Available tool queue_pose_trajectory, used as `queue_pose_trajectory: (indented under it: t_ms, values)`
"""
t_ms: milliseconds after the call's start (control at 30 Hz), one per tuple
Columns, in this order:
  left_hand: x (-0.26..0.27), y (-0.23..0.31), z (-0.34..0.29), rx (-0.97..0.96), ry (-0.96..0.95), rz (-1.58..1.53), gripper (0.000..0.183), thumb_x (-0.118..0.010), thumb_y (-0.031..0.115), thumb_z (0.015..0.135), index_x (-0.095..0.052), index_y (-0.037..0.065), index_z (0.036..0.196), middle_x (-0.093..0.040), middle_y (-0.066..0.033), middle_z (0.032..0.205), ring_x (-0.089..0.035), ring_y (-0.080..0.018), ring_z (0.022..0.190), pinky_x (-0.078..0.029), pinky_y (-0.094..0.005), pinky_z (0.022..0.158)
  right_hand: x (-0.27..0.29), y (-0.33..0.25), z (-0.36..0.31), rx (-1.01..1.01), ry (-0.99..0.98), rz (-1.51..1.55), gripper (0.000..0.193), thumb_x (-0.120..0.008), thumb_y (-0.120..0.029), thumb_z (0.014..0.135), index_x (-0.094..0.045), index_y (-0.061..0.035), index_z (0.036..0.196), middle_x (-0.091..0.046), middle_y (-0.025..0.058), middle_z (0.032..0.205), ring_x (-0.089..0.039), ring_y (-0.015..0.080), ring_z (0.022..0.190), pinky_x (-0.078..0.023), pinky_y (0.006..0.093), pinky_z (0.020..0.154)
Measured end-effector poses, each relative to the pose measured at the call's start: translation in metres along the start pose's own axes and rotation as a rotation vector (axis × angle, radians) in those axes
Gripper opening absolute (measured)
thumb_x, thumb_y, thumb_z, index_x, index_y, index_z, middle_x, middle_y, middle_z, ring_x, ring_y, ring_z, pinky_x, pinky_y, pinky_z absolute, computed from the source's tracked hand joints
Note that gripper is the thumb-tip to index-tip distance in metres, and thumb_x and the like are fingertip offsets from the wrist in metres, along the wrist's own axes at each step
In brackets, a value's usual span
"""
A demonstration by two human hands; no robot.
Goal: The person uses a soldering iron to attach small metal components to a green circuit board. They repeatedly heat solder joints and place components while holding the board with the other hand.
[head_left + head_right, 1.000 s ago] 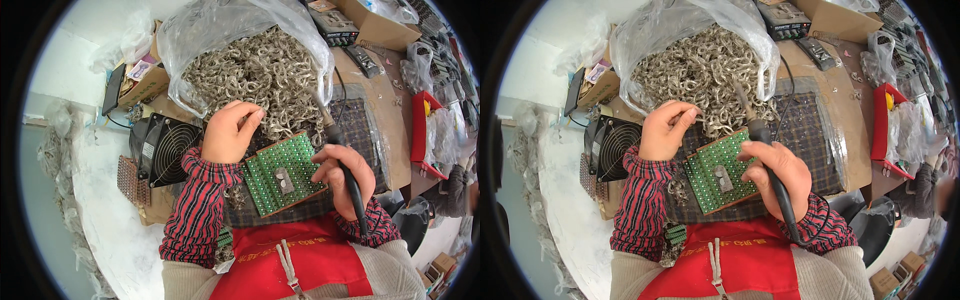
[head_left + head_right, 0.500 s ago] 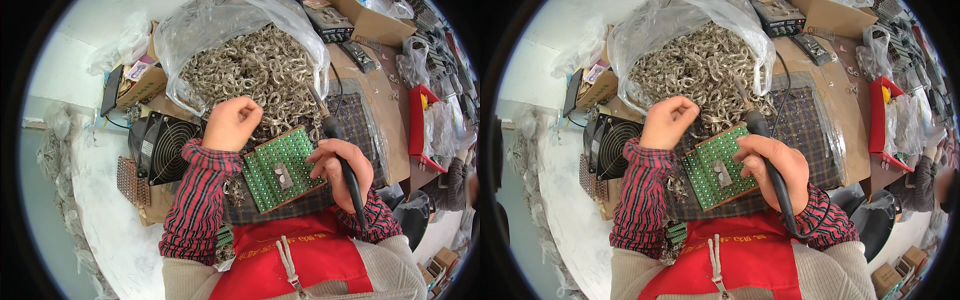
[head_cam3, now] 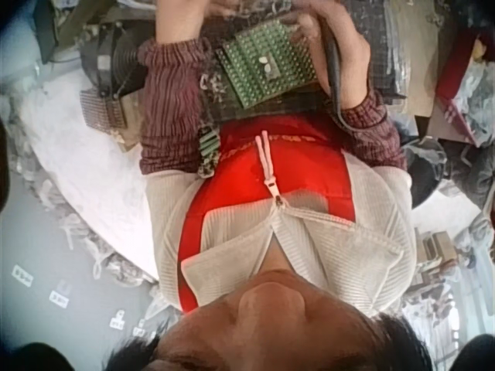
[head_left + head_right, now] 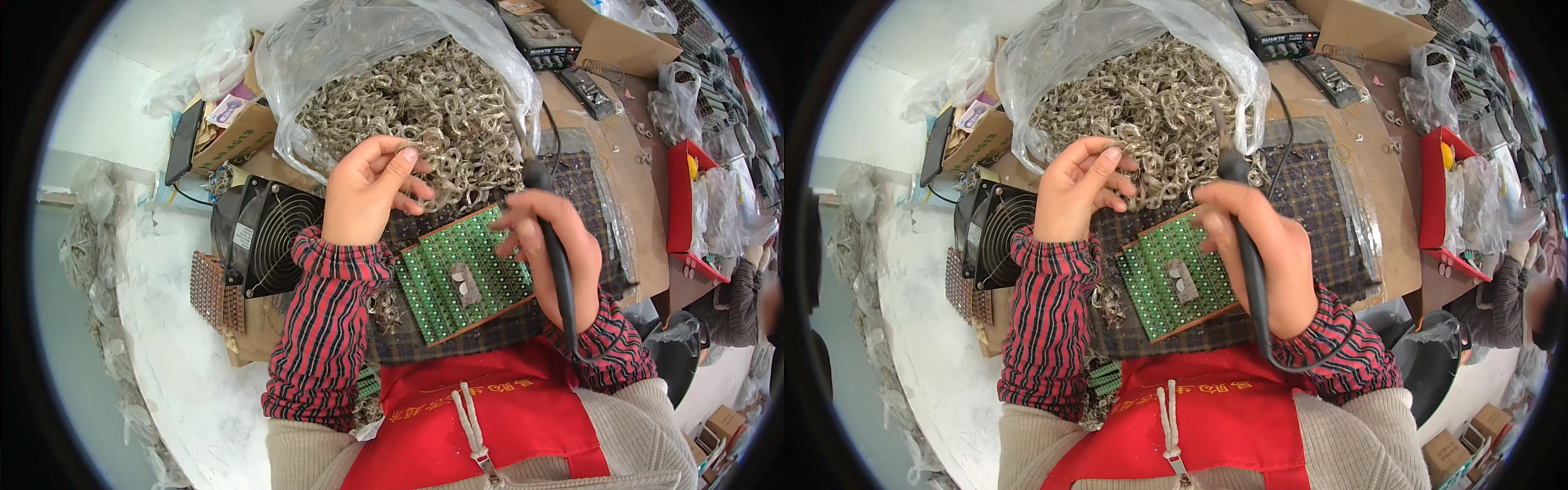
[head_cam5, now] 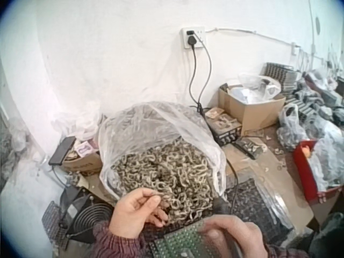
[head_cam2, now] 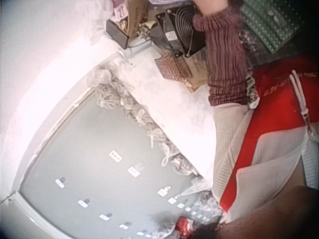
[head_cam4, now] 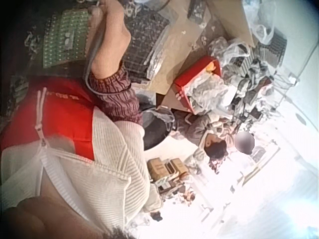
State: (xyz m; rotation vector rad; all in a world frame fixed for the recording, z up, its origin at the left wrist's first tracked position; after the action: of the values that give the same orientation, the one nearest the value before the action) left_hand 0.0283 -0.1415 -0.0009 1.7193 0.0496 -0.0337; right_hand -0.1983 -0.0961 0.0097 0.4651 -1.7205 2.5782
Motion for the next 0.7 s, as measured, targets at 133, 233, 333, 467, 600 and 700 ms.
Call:
queue_pose_trajectory:
  t_ms: [133, 233, 333, 467, 600, 700]
  values:
    - [-0.019, 0.003, -0.012, -0.037, -0.090, -0.118, 0.020, -0.066, 0.015, 0.101, -0.064, 0.001, 0.115, -0.073, -0.0110, 0.104, -0.072, -0.0161, 0.083, -0.059, -0.0250, 0.064, -0.018, 0.006, 0.018, 0.015, 0.138, 0.009, 0.051, -0.078, -0.002, 0.087, -0.050, -0.0061, 0.130, -0.070, 0.0107, 0.109, -0.072, 0.0167, 0.082, -0.056, 0.0293, 0.067]
    - [-0.024, 0.006, -0.021, -0.083, -0.064, -0.020, 0.017, -0.067, 0.012, 0.100, -0.065, 0.000, 0.111, -0.070, -0.0068, 0.101, -0.069, -0.0135, 0.088, -0.057, -0.0251, 0.066, -0.025, 0.008, 0.029, 0.104, 0.163, -0.132, 0.045, -0.077, 0.004, 0.086, -0.054, -0.0035, 0.124, -0.071, 0.0082, 0.105, -0.068, 0.0123, 0.083, -0.056, 0.0263, 0.073]
    - [-0.012, 0.008, -0.023, -0.080, 0.075, -0.130, 0.012, -0.062, 0.011, 0.102, -0.063, -0.001, 0.105, -0.067, -0.0068, 0.096, -0.066, -0.0127, 0.081, -0.054, -0.0251, 0.062, -0.024, 0.012, 0.033, 0.038, 0.169, -0.097, 0.043, -0.076, 0.005, 0.087, -0.056, -0.0036, 0.123, -0.070, 0.0072, 0.100, -0.068, 0.0120, 0.082, -0.055, 0.0264, 0.072]
    - [-0.005, 0.004, -0.030, -0.026, 0.005, -0.316, 0.011, -0.057, 0.011, 0.104, -0.056, 0.000, 0.102, -0.067, -0.0129, 0.100, -0.066, -0.0145, 0.077, -0.054, -0.0260, 0.061, -0.018, 0.012, 0.034, 0.038, 0.049, -0.349, 0.046, -0.082, -0.001, 0.081, -0.057, -0.0050, 0.120, -0.069, 0.0071, 0.097, -0.065, 0.0160, 0.079, -0.054, 0.0296, 0.072]
    - [-0.017, -0.005, -0.041, -0.005, -0.061, -0.295, 0.014, -0.060, 0.013, 0.104, -0.058, -0.001, 0.103, -0.068, -0.0102, 0.100, -0.064, -0.0124, 0.078, -0.053, -0.0249, 0.064, -0.023, -0.002, 0.025, 0.283, 0.072, -0.265, 0.057, -0.089, -0.008, 0.075, -0.058, -0.0051, 0.122, -0.066, 0.0064, 0.098, -0.063, 0.0166, 0.088, -0.052, 0.0306, 0.074]
    - [-0.030, -0.008, -0.051, -0.095, -0.063, -0.219, 0.013, -0.061, 0.011, 0.104, -0.060, -0.001, 0.108, -0.068, -0.0069, 0.100, -0.063, -0.0104, 0.080, -0.052, -0.0245, 0.066, -0.029, -0.004, 0.019, 0.188, 0.118, -0.109, 0.046, -0.085, -0.001, 0.080, -0.057, -0.0032, 0.116, -0.067, 0.0067, 0.097, -0.066, 0.0145, 0.085, -0.055, 0.0293, 0.075]
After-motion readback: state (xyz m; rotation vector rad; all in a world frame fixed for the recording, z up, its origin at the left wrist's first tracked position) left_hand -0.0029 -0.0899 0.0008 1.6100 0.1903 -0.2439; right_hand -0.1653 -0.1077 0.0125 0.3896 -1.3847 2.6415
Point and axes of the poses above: each hand's wrist, its own z-axis towards the middle knuckle, its own x-axis out of the back of the hand, y = z × x, the point moved 3 cm from there along z, towards the middle knuckle
